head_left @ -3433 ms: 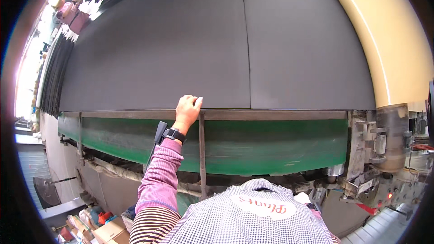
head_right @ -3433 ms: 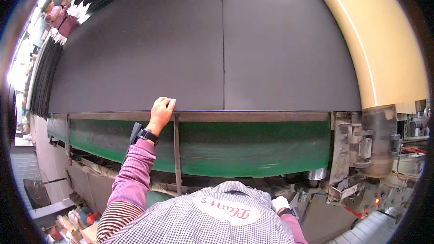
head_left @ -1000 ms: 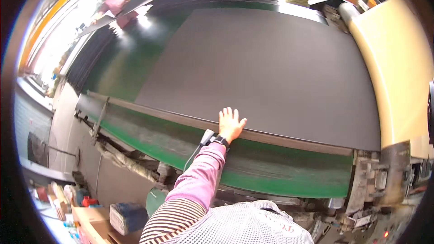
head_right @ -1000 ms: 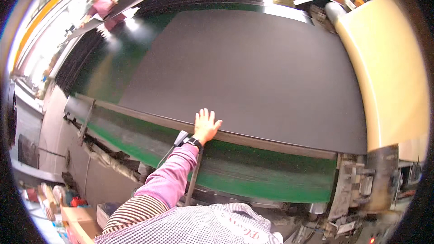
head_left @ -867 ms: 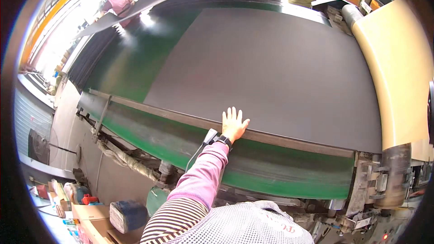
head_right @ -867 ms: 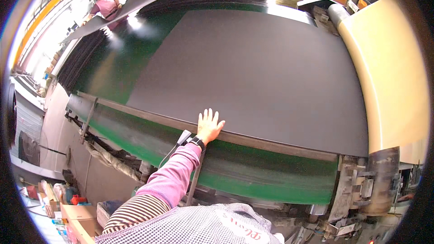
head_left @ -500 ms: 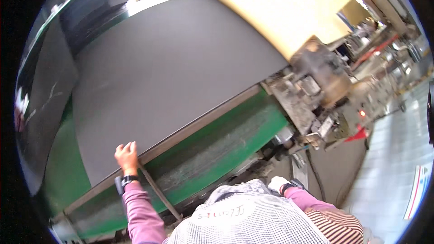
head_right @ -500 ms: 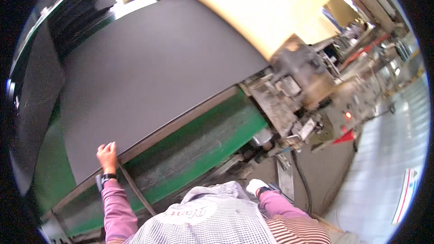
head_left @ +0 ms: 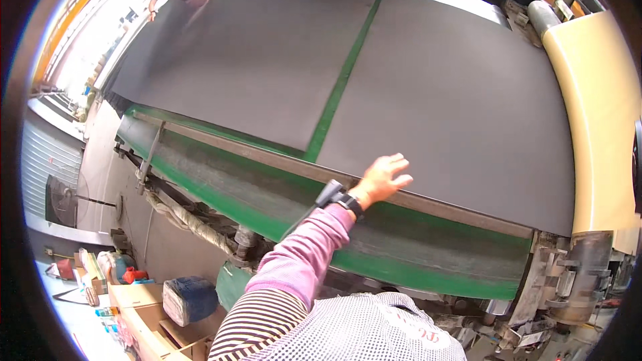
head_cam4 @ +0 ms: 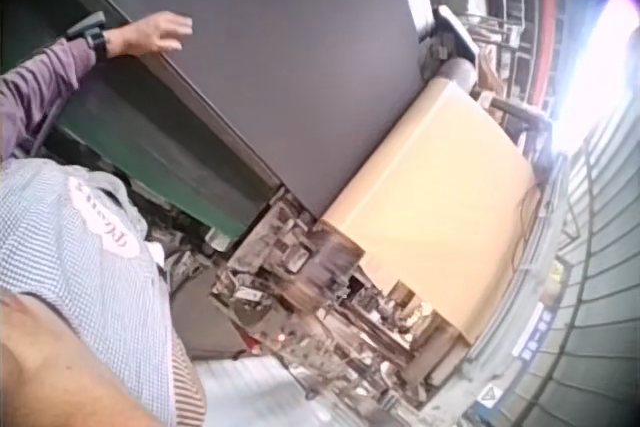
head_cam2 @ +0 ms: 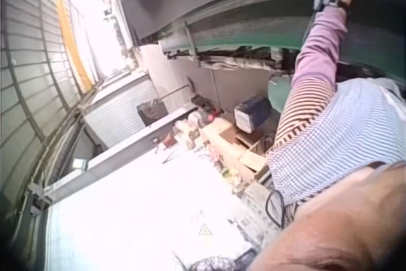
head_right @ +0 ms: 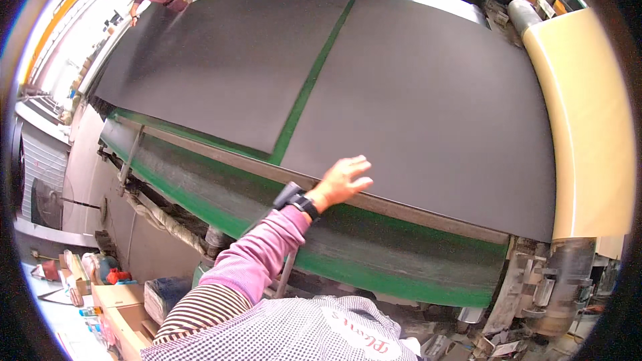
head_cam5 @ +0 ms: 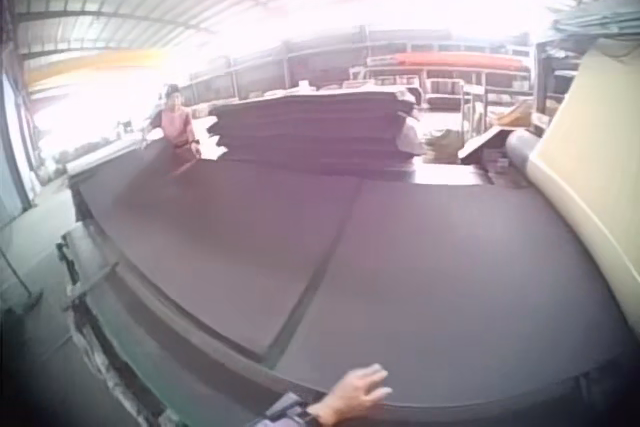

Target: The recorder is managing and aligning black sheets as they move along a conveyor belt and through a rolling machine.

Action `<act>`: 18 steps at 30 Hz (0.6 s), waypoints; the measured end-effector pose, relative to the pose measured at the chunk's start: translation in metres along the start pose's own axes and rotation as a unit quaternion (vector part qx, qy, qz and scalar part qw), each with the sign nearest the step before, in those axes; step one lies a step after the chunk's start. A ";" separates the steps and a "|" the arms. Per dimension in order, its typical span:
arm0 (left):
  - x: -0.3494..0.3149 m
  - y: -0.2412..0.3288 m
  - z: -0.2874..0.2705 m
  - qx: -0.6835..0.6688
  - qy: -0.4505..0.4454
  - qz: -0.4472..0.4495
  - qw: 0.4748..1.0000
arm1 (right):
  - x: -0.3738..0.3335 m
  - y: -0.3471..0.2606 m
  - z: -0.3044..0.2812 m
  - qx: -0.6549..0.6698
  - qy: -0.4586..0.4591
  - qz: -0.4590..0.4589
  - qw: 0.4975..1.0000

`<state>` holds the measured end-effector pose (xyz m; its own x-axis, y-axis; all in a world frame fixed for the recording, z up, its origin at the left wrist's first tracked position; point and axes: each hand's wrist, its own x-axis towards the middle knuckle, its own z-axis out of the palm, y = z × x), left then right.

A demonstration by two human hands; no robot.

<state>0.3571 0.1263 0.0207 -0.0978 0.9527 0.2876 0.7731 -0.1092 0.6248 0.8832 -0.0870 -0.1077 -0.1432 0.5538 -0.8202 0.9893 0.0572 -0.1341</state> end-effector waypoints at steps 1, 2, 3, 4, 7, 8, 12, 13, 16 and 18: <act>0.003 -0.018 -0.013 0.034 0.077 0.031 0.996 | -0.002 0.001 -0.002 -0.002 -0.002 0.001 1.000; 0.006 -0.041 -0.033 0.041 0.137 0.016 0.990 | -0.006 0.002 -0.003 -0.006 -0.004 0.003 1.000; 0.011 -0.066 -0.050 0.117 0.229 0.005 0.966 | -0.009 0.004 -0.002 -0.010 -0.007 0.002 1.000; 0.008 -0.094 -0.071 0.285 0.228 0.024 0.931 | -0.013 0.006 0.000 -0.016 -0.010 0.002 1.000; -0.003 -0.165 -0.122 0.353 0.080 -0.189 0.913 | -0.023 0.014 0.009 -0.041 -0.015 -0.016 0.999; -0.012 -0.174 -0.126 0.347 0.024 -0.268 0.898 | -0.027 0.017 0.013 -0.051 -0.017 -0.025 0.998; -0.030 -0.163 -0.120 0.317 -0.032 -0.212 0.924 | -0.038 0.007 0.012 -0.119 0.006 -0.099 0.988; -0.032 -0.151 -0.115 0.285 -0.032 -0.218 0.933 | -0.042 -0.001 0.008 -0.116 0.014 -0.115 0.987; -0.030 -0.120 -0.090 0.237 -0.041 -0.160 0.957 | -0.048 -0.028 -0.011 0.037 -0.036 0.098 0.994; -0.023 -0.101 -0.068 0.168 -0.039 -0.129 0.976 | -0.050 -0.037 -0.017 0.078 -0.062 0.127 0.987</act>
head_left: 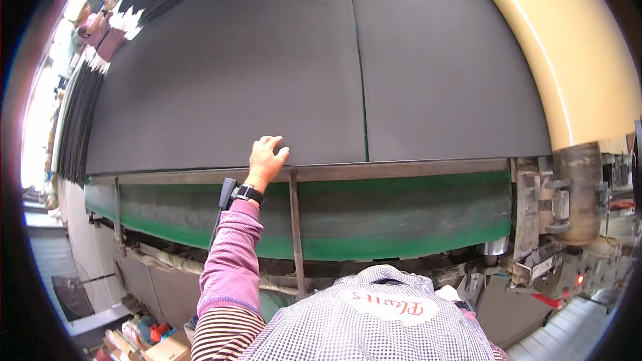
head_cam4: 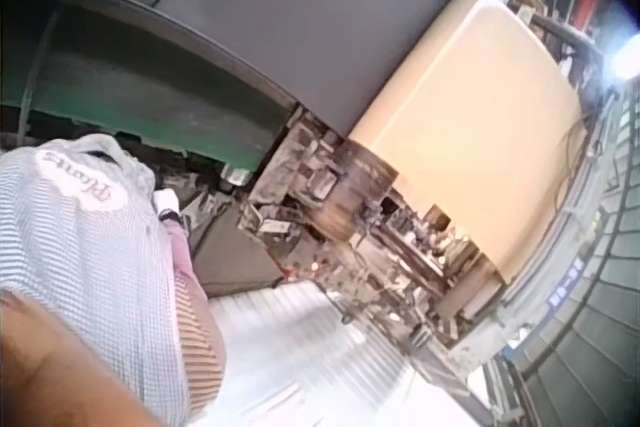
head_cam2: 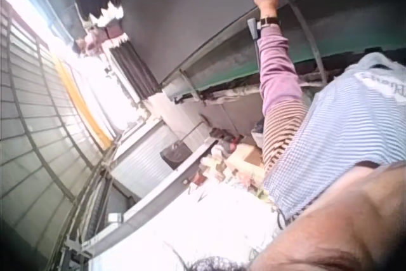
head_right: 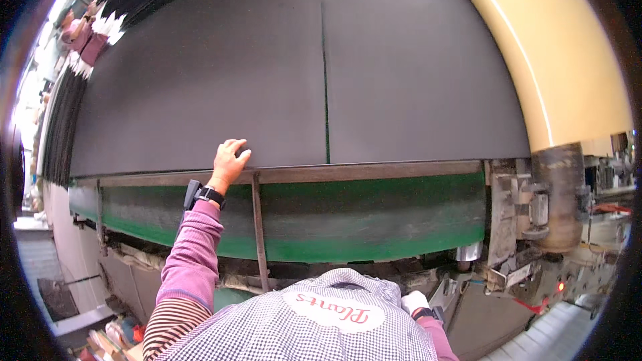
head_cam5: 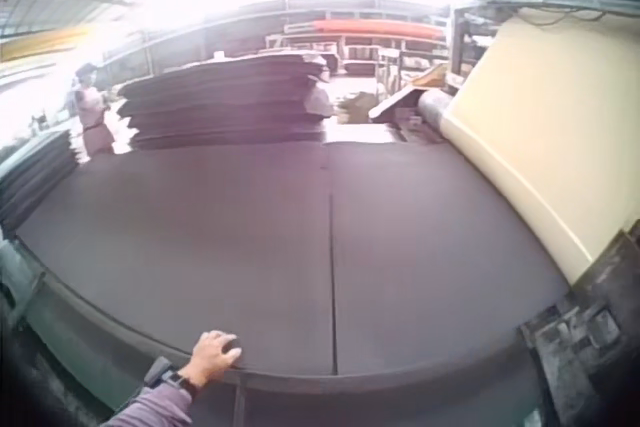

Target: The recorder is managing and aligning black sheets as they move along a conveyor belt and through a rolling machine.

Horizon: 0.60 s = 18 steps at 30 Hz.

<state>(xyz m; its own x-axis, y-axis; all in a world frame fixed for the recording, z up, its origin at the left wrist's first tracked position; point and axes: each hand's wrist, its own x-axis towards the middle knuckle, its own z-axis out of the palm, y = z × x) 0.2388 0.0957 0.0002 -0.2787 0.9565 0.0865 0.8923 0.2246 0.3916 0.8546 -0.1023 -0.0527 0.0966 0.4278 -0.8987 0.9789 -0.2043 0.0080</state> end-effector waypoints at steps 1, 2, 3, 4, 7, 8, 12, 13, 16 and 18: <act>0.001 0.013 0.007 -0.026 -0.012 0.003 1.000 | 0.001 0.001 0.000 -0.004 0.008 0.014 1.000; 0.001 0.026 0.012 -0.048 -0.030 0.008 0.998 | 0.005 0.005 0.002 0.001 0.028 -0.018 0.999; -0.001 0.039 0.016 -0.048 -0.028 0.024 0.998 | 0.012 0.012 0.005 -0.114 0.032 -0.123 0.985; -0.001 0.051 0.019 -0.034 -0.043 0.024 0.998 | 0.019 0.022 0.009 -0.210 0.062 -0.216 0.952; -0.007 0.080 0.025 -0.202 -0.046 0.058 0.977 | 0.046 0.041 0.020 -0.336 0.128 -0.422 0.832; -0.008 0.079 0.022 -0.180 -0.042 0.085 0.979 | 0.056 0.041 0.019 -0.216 0.075 -0.317 0.920; -0.008 0.019 -0.002 -0.001 0.097 -0.057 0.994 | 0.089 -0.005 -0.020 -0.112 0.038 -0.187 0.975; -0.003 -0.007 -0.013 0.092 0.090 -0.150 0.980 | 0.094 -0.023 -0.032 -0.112 0.041 -0.184 0.976; -0.011 -0.072 -0.039 0.207 0.109 -0.242 0.942 | 0.101 -0.068 -0.059 -0.119 0.052 -0.177 0.975; -0.015 -0.082 -0.042 0.200 0.067 -0.261 0.942 | 0.104 -0.079 -0.067 -0.126 0.055 -0.178 0.974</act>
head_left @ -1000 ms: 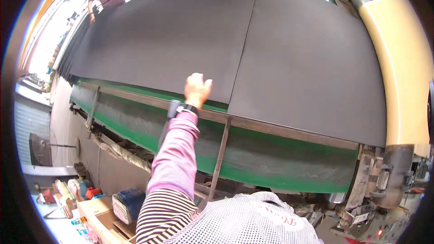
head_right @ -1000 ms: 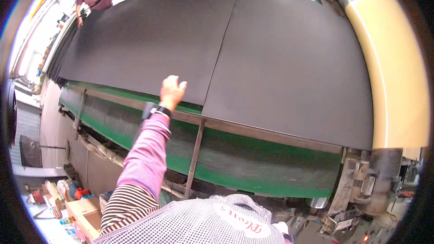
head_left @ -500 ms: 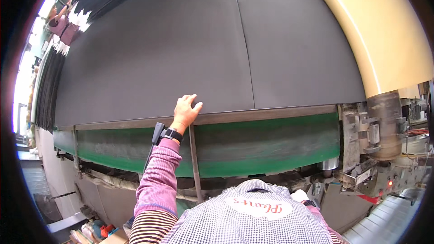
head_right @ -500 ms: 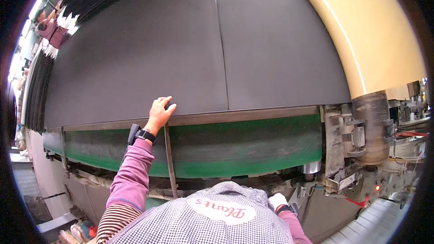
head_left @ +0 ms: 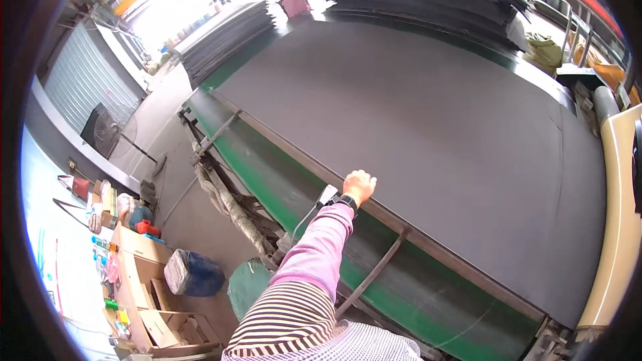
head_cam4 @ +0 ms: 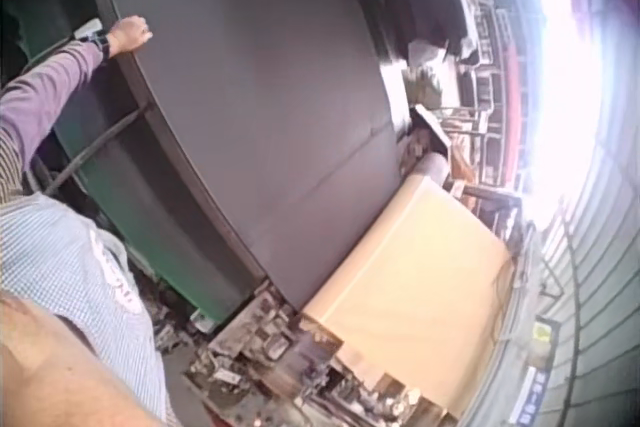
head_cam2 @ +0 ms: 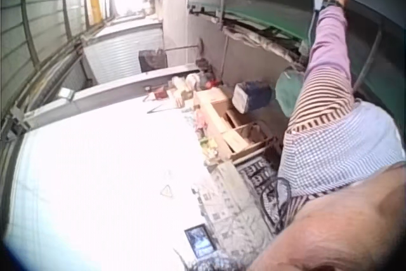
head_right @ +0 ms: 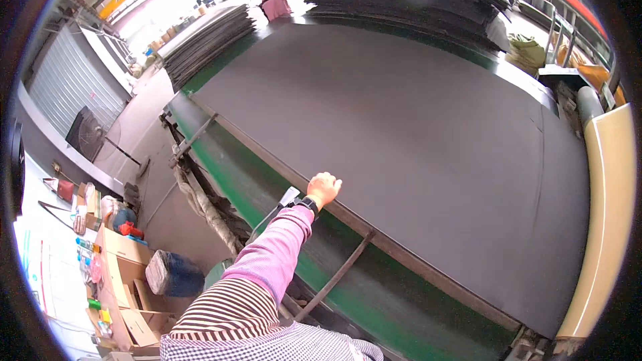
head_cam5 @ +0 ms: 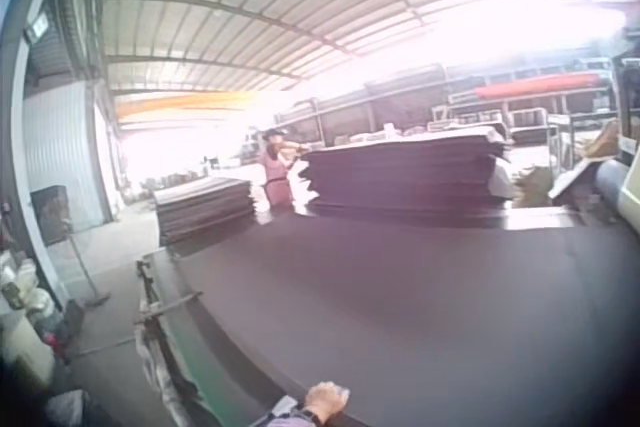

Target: The recorder is managing and aligning black sheets as they move along a conveyor belt and through a rolling machine.

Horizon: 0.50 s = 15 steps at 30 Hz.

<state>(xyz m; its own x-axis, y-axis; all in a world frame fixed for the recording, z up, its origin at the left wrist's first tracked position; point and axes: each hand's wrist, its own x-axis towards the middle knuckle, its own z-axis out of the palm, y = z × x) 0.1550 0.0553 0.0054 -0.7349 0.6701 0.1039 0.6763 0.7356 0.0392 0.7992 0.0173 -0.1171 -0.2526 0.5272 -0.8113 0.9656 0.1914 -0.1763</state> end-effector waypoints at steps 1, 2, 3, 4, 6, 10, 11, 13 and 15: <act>-0.004 0.002 0.000 -0.043 -0.030 0.048 0.997 | 0.000 0.001 -0.001 -0.002 0.001 -0.003 1.000; -0.010 0.008 0.001 -0.083 -0.069 0.107 0.988 | -0.002 0.006 0.001 -0.004 0.001 -0.005 1.000; -0.019 0.017 0.000 -0.097 -0.058 0.131 0.985 | -0.009 0.013 0.008 -0.003 0.000 -0.007 1.000; -0.028 0.026 -0.001 -0.104 -0.072 0.147 0.981 | -0.015 0.021 0.014 -0.003 -0.001 -0.007 1.000; -0.040 0.045 -0.005 -0.181 -0.031 0.232 0.955 | -0.043 0.036 0.033 -0.017 -0.004 -0.012 1.000; -0.067 0.093 -0.008 -0.213 -0.062 0.320 0.921 | -0.116 0.049 0.086 -0.119 -0.026 -0.050 0.991; -0.070 0.098 -0.014 -0.208 -0.089 0.339 0.913 | -0.130 0.039 0.098 -0.038 -0.060 0.059 0.996; -0.083 0.132 -0.012 -0.201 -0.067 0.367 0.906 | -0.139 0.039 0.114 0.156 0.027 0.181 0.971; -0.094 0.156 -0.011 -0.198 -0.048 0.389 0.898 | -0.146 0.038 0.133 0.187 0.008 0.215 0.959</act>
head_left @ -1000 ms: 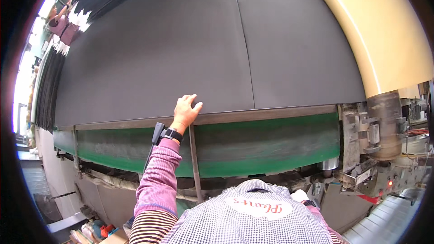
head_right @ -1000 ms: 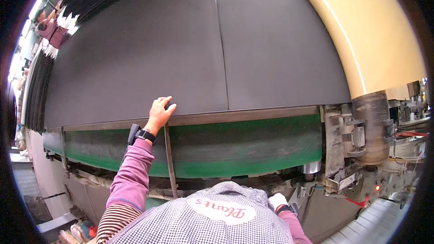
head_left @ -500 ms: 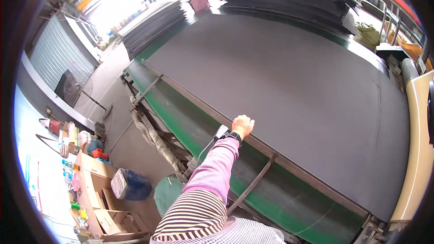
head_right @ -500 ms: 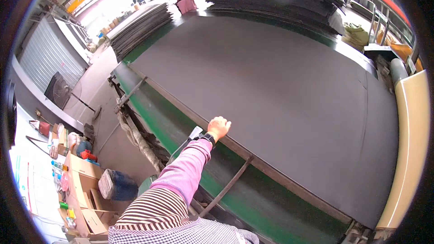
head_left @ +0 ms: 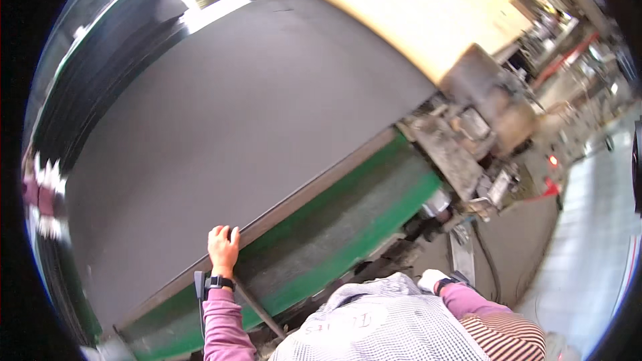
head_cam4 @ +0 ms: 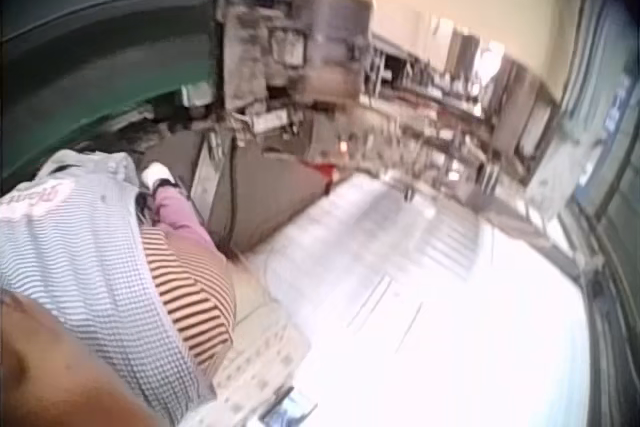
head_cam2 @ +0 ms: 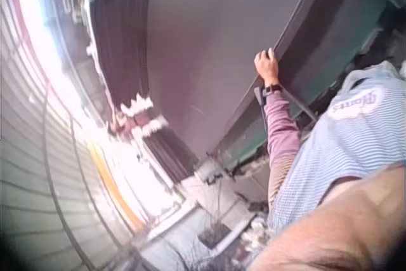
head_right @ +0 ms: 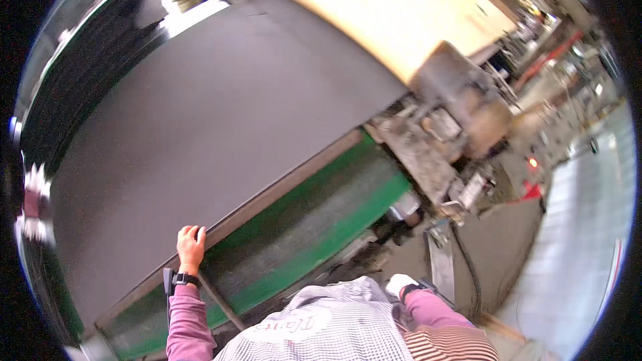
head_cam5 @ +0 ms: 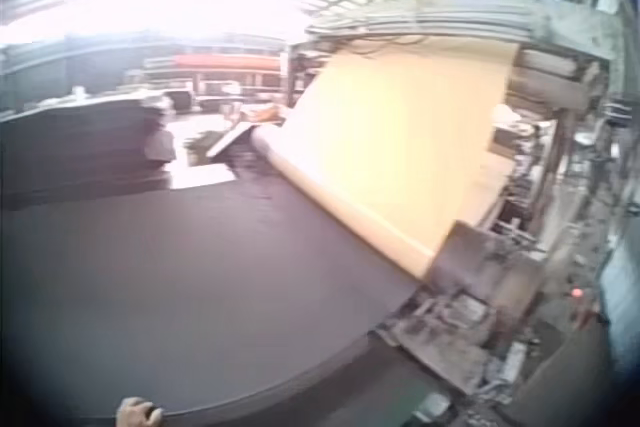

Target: The recorder is managing and aligning black sheets as they move along a conveyor belt and through a rolling machine.

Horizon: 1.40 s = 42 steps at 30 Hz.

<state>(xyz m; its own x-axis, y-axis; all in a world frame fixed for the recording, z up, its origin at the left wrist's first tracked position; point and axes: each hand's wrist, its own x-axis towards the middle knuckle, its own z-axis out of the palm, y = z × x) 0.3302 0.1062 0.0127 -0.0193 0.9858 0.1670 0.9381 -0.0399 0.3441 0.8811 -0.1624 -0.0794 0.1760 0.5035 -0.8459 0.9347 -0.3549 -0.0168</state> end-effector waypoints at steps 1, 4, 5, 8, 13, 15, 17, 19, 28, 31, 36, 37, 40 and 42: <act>0.003 0.014 0.010 0.015 -0.009 0.002 1.000 | 0.003 0.010 0.005 -0.067 -0.017 -0.074 0.995; 0.014 0.058 0.051 0.009 0.002 0.025 1.000 | 0.016 0.027 0.011 -0.113 -0.057 -0.087 0.988; 0.018 0.072 0.060 0.016 -0.006 0.022 1.000 | 0.020 0.030 0.010 -0.113 -0.082 -0.046 0.989; 0.039 0.119 0.084 0.012 -0.012 0.017 1.000 | 0.027 0.038 -0.001 0.007 -0.077 0.003 0.997; 0.061 0.177 0.091 -0.073 -0.128 0.037 0.988 | 0.032 0.044 -0.021 -0.021 -0.087 -0.084 0.992; 0.057 0.176 0.085 -0.111 -0.062 0.097 0.987 | 0.046 0.040 -0.029 -0.058 -0.075 -0.112 0.989; 0.046 0.151 0.069 -0.015 -0.133 0.014 0.991 | 0.070 0.032 -0.043 -0.088 -0.042 -0.190 0.977; 0.037 0.110 0.051 0.018 -0.179 -0.107 0.978 | 0.095 0.012 -0.061 -0.071 -0.025 -0.171 0.982; 0.016 0.029 0.031 -0.019 -0.066 -0.105 0.992 | 0.092 -0.043 -0.065 -0.052 0.023 -0.136 0.989; 0.024 0.034 0.031 -0.092 -0.096 -0.038 0.990 | 0.081 -0.028 -0.045 -0.054 0.024 -0.137 0.989; 0.009 -0.045 -0.007 -0.018 -0.012 -0.050 0.999 | 0.022 0.027 0.018 -0.183 0.024 -0.226 0.957; 0.006 -0.058 -0.011 -0.002 0.003 -0.120 0.993 | 0.012 0.034 0.029 -0.224 0.037 -0.246 0.942; -0.003 -0.069 -0.001 -0.010 0.023 -0.146 0.989 | -0.002 0.046 0.042 -0.112 -0.019 -0.080 0.990; -0.004 -0.062 0.013 -0.043 0.034 -0.077 0.996 | -0.008 0.042 0.040 -0.119 0.041 -0.045 0.991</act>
<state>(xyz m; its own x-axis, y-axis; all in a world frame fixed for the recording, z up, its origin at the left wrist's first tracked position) 0.2769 0.1067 -0.0211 -0.1857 0.9683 0.1669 0.8897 0.0936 0.4468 0.9066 -0.2130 -0.0945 0.1037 0.5899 -0.8008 0.9924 -0.1145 0.0442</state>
